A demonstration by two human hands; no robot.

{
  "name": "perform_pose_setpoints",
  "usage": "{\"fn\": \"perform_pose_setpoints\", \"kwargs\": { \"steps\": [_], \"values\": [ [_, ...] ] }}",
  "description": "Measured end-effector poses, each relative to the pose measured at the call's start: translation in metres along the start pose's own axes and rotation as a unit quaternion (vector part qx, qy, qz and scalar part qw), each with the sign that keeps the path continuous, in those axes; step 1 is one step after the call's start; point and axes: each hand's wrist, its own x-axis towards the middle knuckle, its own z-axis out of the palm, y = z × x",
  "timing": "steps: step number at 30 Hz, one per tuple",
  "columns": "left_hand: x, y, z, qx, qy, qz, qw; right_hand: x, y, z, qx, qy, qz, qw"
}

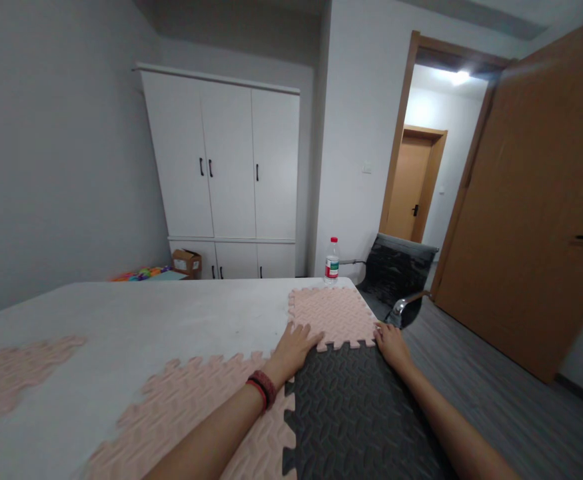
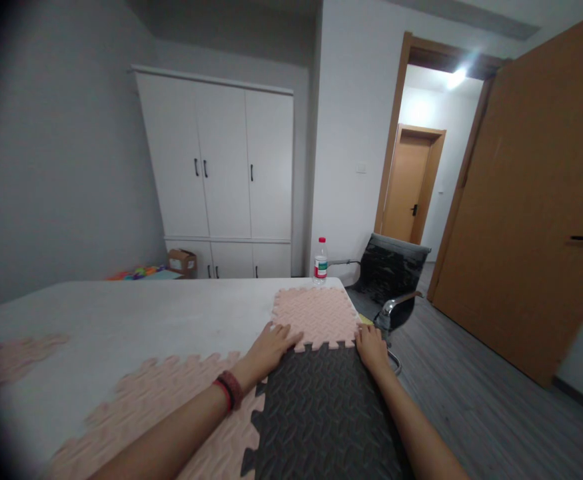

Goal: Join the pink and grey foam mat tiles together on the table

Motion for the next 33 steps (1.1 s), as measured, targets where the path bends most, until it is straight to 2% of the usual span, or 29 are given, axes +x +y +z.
{"fn": "perform_pose_setpoints", "kwargs": {
  "steps": [2, 5, 10, 15, 19, 24, 33],
  "values": [
    [0.004, 0.000, -0.002, -0.019, -0.018, 0.046, 0.999, 0.000, -0.003, -0.005, -0.011, -0.008, -0.014, 1.000],
    [0.007, -0.001, -0.002, -0.041, -0.032, 0.070, 0.996, 0.007, -0.013, -0.012, -0.019, -0.028, -0.044, 0.998],
    [0.013, 0.000, 0.001, -0.064, -0.027, 0.051, 0.996, 0.020, -0.046, -0.003, -0.018, -0.071, -0.055, 0.996],
    [0.019, 0.003, 0.008, -0.088, -0.017, 0.010, 0.996, 0.012, -0.071, 0.019, -0.026, -0.116, -0.045, 0.992],
    [0.018, 0.001, 0.018, -0.111, -0.026, -0.026, 0.993, 0.008, -0.072, 0.019, -0.034, -0.134, -0.043, 0.990],
    [0.018, 0.000, 0.027, -0.119, -0.077, -0.046, 0.989, 0.008, -0.070, 0.016, -0.043, -0.141, -0.043, 0.988],
    [0.020, 0.008, 0.023, -0.115, -0.084, -0.074, 0.987, 0.009, -0.069, 0.021, -0.057, -0.144, -0.042, 0.987]
  ]
}}
